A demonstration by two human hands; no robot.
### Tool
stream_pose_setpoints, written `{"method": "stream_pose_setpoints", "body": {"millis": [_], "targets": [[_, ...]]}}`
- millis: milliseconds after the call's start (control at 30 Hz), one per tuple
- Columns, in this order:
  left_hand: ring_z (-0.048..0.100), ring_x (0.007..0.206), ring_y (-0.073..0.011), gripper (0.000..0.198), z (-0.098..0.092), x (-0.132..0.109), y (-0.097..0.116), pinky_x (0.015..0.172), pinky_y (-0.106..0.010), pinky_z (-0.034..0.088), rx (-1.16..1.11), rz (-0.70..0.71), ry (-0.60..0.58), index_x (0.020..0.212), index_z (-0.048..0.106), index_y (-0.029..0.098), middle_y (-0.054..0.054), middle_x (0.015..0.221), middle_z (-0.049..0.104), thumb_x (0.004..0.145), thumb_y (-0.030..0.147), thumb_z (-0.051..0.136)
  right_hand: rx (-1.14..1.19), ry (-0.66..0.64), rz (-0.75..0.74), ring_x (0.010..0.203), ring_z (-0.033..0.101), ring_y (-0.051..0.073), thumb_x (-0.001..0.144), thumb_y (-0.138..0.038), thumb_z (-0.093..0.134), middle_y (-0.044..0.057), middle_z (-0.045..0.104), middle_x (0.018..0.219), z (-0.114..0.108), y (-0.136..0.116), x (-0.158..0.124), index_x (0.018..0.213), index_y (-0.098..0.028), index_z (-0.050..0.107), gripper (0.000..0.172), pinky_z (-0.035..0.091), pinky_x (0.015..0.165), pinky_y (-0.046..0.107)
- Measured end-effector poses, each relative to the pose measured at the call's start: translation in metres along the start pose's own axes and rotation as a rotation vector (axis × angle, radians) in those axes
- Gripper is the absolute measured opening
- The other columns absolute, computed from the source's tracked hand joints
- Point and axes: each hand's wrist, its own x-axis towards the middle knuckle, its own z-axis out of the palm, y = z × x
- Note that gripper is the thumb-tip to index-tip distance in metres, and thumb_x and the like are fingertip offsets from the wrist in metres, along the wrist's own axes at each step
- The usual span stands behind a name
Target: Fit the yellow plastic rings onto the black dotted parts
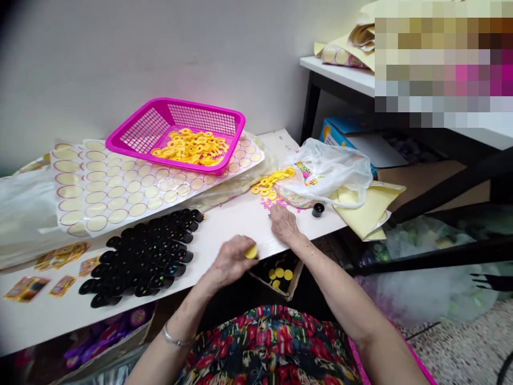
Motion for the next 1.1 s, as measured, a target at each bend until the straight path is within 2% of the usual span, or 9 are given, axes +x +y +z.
{"method": "stream_pose_setpoints", "body": {"millis": [100, 200, 367, 433, 500, 667, 733, 867, 1100], "targets": [[0.050, 0.074, -0.0174, 0.008, 0.031, -0.012, 0.024, 0.066, -0.029, 0.041, 0.062, 0.205, -0.166, 0.077, 0.054, 0.018, -0.005, 0.076, 0.058, 0.070, 0.014, 0.055, 0.023, 0.033, -0.036, 0.082, 0.050, 0.019, 0.088, -0.014, 0.034, 0.011, 0.058, 0.091, 0.002, 0.003, -0.003, 0.092, -0.012, 0.057, 0.023, 0.033, 0.064, 0.027], [0.049, 0.073, -0.0175, 0.011, 0.055, -0.016, 0.035, 0.066, -0.030, 0.041, 0.246, 0.245, -0.308, 0.083, 0.052, 0.017, -0.006, 0.082, 0.058, 0.074, 0.011, 0.048, 0.033, 0.079, -0.089, 0.077, 0.049, 0.018, 0.085, -0.010, 0.037, 0.009, 0.058, 0.086, 0.002, 0.004, -0.005, 0.086, -0.013, 0.058, 0.021, 0.031, 0.062, 0.027], [0.051, 0.079, -0.0161, 0.006, 0.052, -0.010, 0.035, 0.069, -0.027, 0.041, 0.204, 0.232, -0.392, 0.082, 0.052, 0.018, -0.004, 0.086, 0.056, 0.077, 0.020, 0.054, 0.031, 0.121, -0.125, 0.073, 0.046, 0.016, 0.082, -0.006, 0.039, 0.008, 0.056, 0.081, 0.005, 0.006, -0.008, 0.079, -0.015, 0.059, 0.023, 0.027, 0.059, 0.027], [0.051, 0.080, -0.0157, 0.003, 0.036, -0.004, 0.027, 0.070, -0.026, 0.041, 0.168, 0.201, -0.294, 0.079, 0.054, 0.018, -0.003, 0.084, 0.057, 0.079, 0.021, 0.052, 0.021, 0.125, -0.111, 0.073, 0.045, 0.016, 0.082, -0.007, 0.039, 0.007, 0.055, 0.080, 0.006, 0.006, -0.009, 0.078, -0.015, 0.059, 0.022, 0.026, 0.058, 0.027], [0.050, 0.083, -0.0177, 0.011, 0.014, 0.004, 0.012, 0.074, -0.029, 0.041, 0.269, 0.043, -0.085, 0.080, 0.056, 0.018, -0.006, 0.084, 0.057, 0.081, 0.016, 0.045, 0.019, 0.132, -0.093, 0.074, 0.046, 0.016, 0.083, -0.008, 0.040, 0.006, 0.055, 0.079, 0.008, 0.006, -0.010, 0.076, -0.016, 0.059, 0.021, 0.026, 0.058, 0.027], [0.044, 0.093, -0.0307, 0.021, -0.050, 0.020, -0.041, 0.071, -0.041, 0.039, 0.760, -0.724, 0.415, 0.090, 0.060, 0.011, -0.018, 0.097, 0.054, 0.080, 0.018, 0.044, 0.040, 0.166, -0.057, 0.075, 0.047, 0.016, 0.083, -0.012, 0.042, 0.006, 0.055, 0.075, 0.012, 0.005, -0.011, 0.071, -0.016, 0.060, 0.022, 0.027, 0.060, 0.026], [0.043, 0.095, -0.0326, 0.025, -0.065, 0.022, -0.059, 0.071, -0.043, 0.039, 0.820, -0.819, 0.410, 0.093, 0.061, 0.010, -0.018, 0.099, 0.052, 0.079, 0.024, 0.047, 0.032, 0.172, -0.049, 0.073, 0.046, 0.016, 0.083, -0.012, 0.042, 0.007, 0.055, 0.074, 0.012, 0.004, -0.011, 0.070, -0.015, 0.061, 0.023, 0.027, 0.060, 0.026], [0.043, 0.096, -0.0331, 0.024, -0.071, 0.023, -0.081, 0.071, -0.042, 0.038, 0.815, -0.802, 0.256, 0.087, 0.065, 0.011, -0.018, 0.098, 0.052, 0.077, 0.024, 0.047, -0.009, 0.131, -0.029, 0.074, 0.046, 0.017, 0.079, -0.005, 0.042, 0.009, 0.056, 0.078, 0.009, 0.001, -0.012, 0.073, -0.015, 0.062, 0.023, 0.027, 0.060, 0.027], [0.042, 0.101, -0.0344, 0.021, -0.070, 0.025, -0.073, 0.075, -0.044, 0.037, 0.749, -0.669, 0.306, 0.086, 0.063, 0.013, -0.017, 0.100, 0.056, 0.074, 0.021, 0.049, 0.001, 0.093, 0.133, 0.077, 0.048, 0.018, 0.081, -0.011, 0.043, 0.009, 0.057, 0.082, 0.004, -0.002, -0.017, 0.076, -0.016, 0.064, 0.022, 0.027, 0.059, 0.028]]}}
